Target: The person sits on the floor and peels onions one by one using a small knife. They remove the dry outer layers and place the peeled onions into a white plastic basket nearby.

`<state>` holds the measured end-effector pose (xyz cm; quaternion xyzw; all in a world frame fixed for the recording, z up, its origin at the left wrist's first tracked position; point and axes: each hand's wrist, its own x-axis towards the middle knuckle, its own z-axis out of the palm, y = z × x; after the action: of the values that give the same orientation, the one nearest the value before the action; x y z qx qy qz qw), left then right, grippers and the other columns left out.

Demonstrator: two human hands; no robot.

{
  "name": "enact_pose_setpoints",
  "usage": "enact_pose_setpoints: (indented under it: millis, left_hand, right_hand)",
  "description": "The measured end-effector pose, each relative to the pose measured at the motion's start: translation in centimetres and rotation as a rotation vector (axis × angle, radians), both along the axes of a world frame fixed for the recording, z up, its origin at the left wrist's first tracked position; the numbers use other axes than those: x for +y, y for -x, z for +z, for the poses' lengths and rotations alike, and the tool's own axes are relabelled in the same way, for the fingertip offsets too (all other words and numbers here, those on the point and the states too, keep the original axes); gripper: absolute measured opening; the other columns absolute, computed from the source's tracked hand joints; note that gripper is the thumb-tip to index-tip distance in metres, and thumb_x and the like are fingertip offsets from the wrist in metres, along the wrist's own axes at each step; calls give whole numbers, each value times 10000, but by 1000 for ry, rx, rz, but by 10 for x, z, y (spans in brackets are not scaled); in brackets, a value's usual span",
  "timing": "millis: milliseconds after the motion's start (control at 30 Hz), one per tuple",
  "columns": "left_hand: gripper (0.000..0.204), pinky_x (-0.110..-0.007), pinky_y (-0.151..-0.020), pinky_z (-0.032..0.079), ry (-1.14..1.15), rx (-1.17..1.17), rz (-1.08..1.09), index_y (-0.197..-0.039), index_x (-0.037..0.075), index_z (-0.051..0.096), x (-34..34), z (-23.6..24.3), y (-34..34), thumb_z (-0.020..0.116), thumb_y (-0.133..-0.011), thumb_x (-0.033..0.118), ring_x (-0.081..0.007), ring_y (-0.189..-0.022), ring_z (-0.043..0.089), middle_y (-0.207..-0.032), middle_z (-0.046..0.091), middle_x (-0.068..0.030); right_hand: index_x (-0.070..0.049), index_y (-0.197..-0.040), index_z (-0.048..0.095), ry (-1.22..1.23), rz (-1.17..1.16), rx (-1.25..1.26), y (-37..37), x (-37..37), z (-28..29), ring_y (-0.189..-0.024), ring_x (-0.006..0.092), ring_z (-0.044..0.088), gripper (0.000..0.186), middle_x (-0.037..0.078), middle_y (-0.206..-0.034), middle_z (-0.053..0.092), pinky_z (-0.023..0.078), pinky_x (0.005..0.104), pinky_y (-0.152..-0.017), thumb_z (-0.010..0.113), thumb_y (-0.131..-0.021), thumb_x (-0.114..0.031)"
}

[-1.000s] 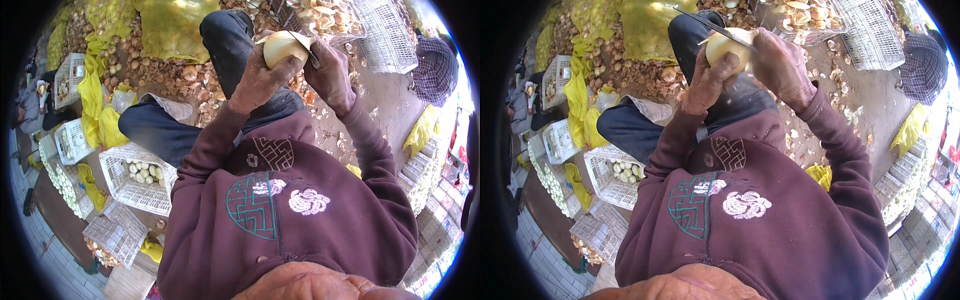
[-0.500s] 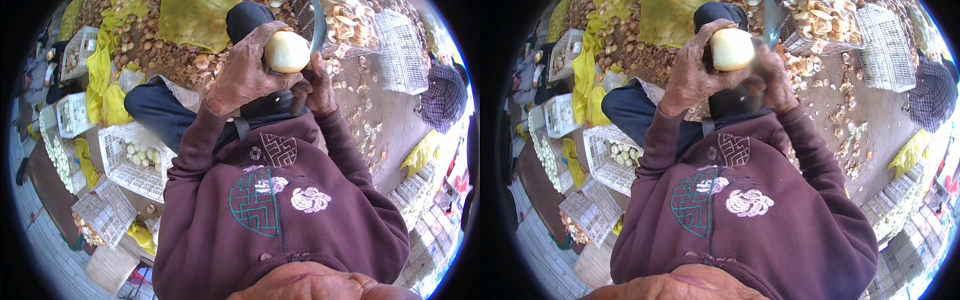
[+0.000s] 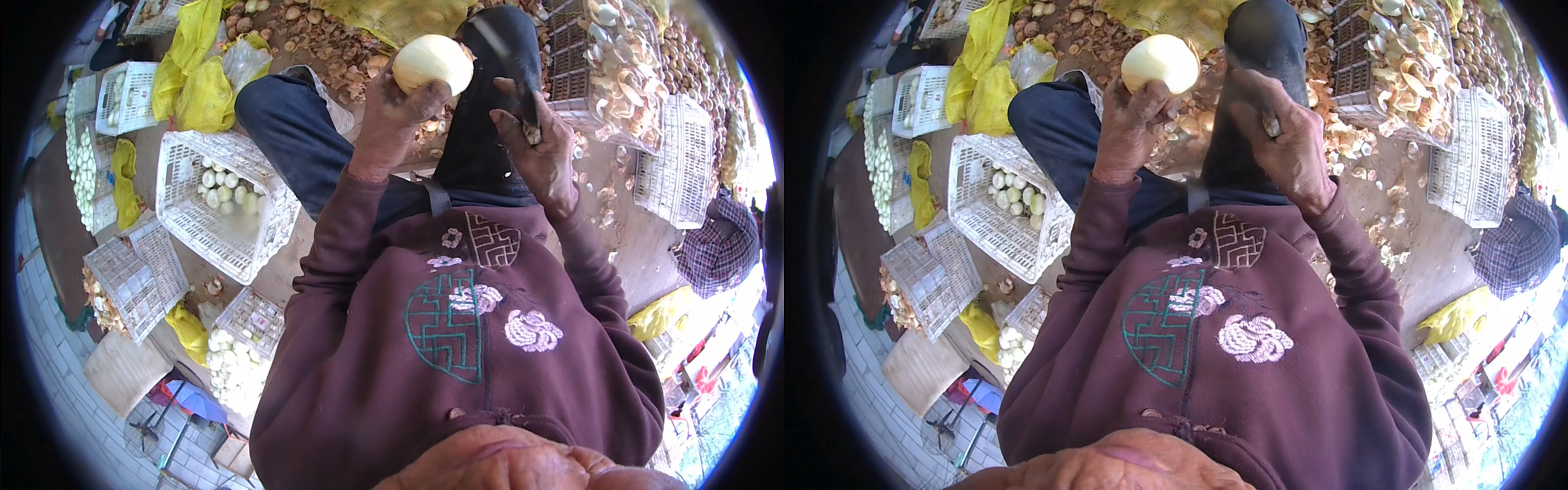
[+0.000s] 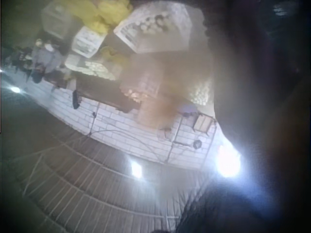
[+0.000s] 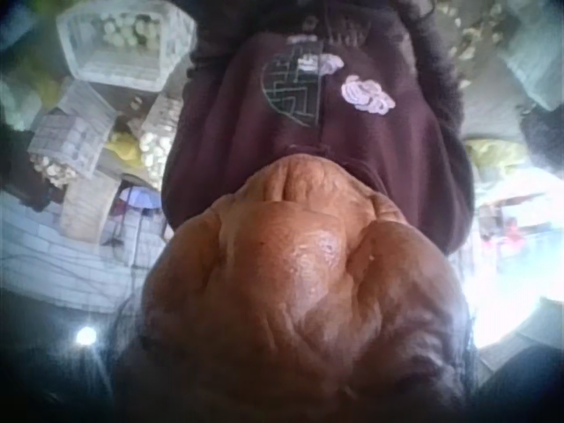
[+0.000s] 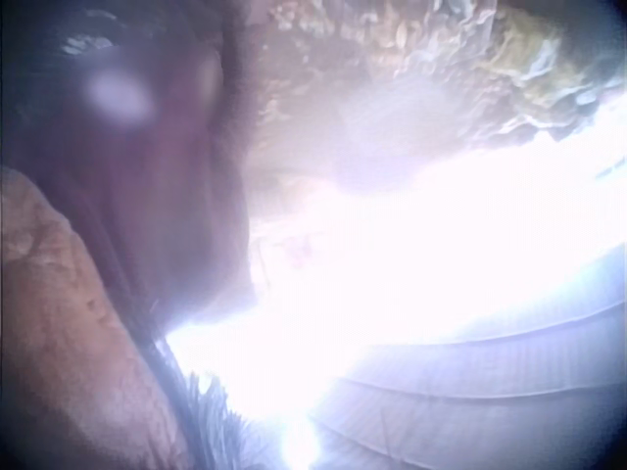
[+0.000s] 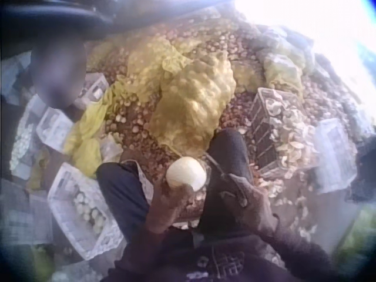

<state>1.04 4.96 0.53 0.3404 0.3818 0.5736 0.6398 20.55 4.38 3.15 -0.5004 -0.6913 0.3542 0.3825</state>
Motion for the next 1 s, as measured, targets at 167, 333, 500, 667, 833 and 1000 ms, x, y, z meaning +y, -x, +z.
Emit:
enact_pose_setpoints:
  millis: [167,333,500,667,833,1000]
  left_hand:
    - [430,-227,-656,487,130,-265,-80,-1092,-18,540,-6,-5,12,750,-795,211,-105,-759,582,-908,618,-52]
    - [535,-257,-736,530,-153,185,103,-1122,-14,540,-5,1,3,804,-727,232,-147,-834,633,-971,634,-74]
    - [644,-287,-792,530,-512,825,219,-1161,-12,531,3,-4,24,850,-664,245,-168,-899,625,-1025,627,-105]
    - [579,-275,-816,531,-443,778,174,-1147,-24,536,3,-6,33,837,-697,182,-142,-929,615,-1058,621,-94]
    - [496,-244,-745,530,-237,437,162,-1043,-12,561,0,-10,29,835,-701,220,-105,-839,621,-943,644,-70]
    - [446,-219,-685,518,-89,253,96,-1022,-5,570,-3,-9,27,805,-744,252,-83,-783,614,-892,645,-52]
  right_hand:
    - [-79,-1194,593,-210,117,-268,8,9,-2,-907,173,672,362,117,-1088,660,506,267,-753,663,-838,-66]
    - [-75,-1187,598,-110,162,-212,19,13,10,-767,155,663,337,114,-907,684,498,268,-691,644,-853,-65]
    - [-69,-1201,598,135,211,-196,6,13,22,-657,40,533,324,36,-739,633,464,227,-633,611,-878,-54]
    - [-58,-1205,584,37,272,-232,13,16,16,-763,128,625,336,86,-922,691,482,255,-706,615,-871,-46]
    - [-86,-1219,573,-127,248,-283,25,14,2,-975,269,657,365,131,-1115,646,521,317,-814,611,-860,-33]
    - [-134,-1286,503,-245,291,-323,24,23,-10,-828,350,638,530,145,-1023,637,520,392,-656,607,-786,7]
